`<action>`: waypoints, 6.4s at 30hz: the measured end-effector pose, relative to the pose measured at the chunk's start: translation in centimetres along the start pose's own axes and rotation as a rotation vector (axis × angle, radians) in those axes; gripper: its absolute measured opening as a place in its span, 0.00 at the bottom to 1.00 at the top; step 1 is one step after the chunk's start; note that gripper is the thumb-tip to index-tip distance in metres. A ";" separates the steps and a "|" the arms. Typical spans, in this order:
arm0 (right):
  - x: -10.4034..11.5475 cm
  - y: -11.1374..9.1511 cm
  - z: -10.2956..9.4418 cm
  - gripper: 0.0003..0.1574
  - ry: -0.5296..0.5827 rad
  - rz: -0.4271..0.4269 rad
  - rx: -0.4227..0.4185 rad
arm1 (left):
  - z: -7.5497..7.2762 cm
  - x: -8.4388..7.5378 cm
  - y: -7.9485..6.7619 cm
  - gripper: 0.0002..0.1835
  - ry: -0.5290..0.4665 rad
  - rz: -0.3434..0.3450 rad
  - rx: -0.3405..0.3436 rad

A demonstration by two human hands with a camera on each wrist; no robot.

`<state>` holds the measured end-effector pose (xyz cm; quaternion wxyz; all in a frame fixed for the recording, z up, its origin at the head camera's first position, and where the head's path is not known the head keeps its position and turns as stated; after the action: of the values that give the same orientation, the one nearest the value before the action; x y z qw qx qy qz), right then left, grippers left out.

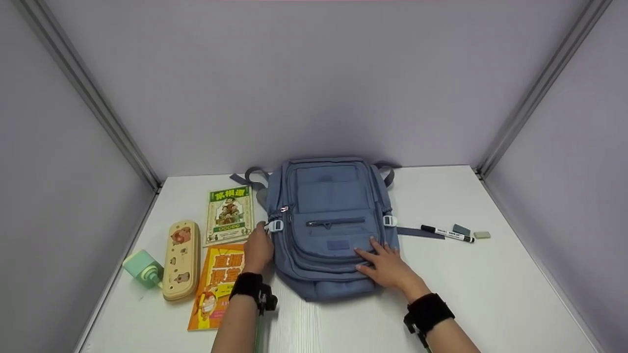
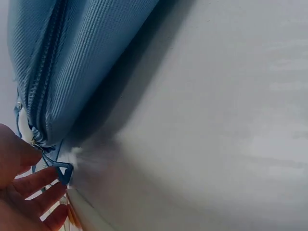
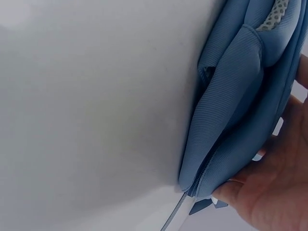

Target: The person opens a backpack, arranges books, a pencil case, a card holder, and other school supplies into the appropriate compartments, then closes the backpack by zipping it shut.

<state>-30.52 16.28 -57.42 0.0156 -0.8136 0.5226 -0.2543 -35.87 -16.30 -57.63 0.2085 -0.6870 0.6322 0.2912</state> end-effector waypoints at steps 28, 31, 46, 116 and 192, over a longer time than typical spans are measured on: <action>0.4 0.6 0.4 0.32 -0.060 0.071 0.047 | 0.0 -1.4 -0.2 0.10 0.083 -0.015 0.014; 0.5 0.7 0.5 0.31 -0.073 0.075 0.046 | 0.1 -1.5 -0.7 0.10 0.119 -0.014 0.039; 0.5 0.9 0.4 0.32 -0.073 0.072 0.070 | -0.8 -2.6 -3.3 0.10 0.262 0.030 0.108; 0.5 1.9 -0.2 0.42 -0.084 0.130 -0.010 | 3.0 -10.9 -13.4 0.11 0.308 0.480 0.343; 9.3 -0.9 2.9 0.19 0.434 -0.187 -0.074 | 3.4 -10.3 -11.1 0.03 0.208 0.723 0.072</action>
<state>-25.51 8.03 -55.97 -0.1503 -0.7847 0.4452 -0.4042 -25.68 -5.09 -54.22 0.0513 -0.4378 0.8614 0.2523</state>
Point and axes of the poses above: each hand's wrist, its own y-axis towards the middle knuckle, its own z-axis out of the palm, x = y × z, the point moved 9 cm from there along y, towards the middle knuckle, and after that the axes turned 8 degrees about x, right-handed, at the moved point
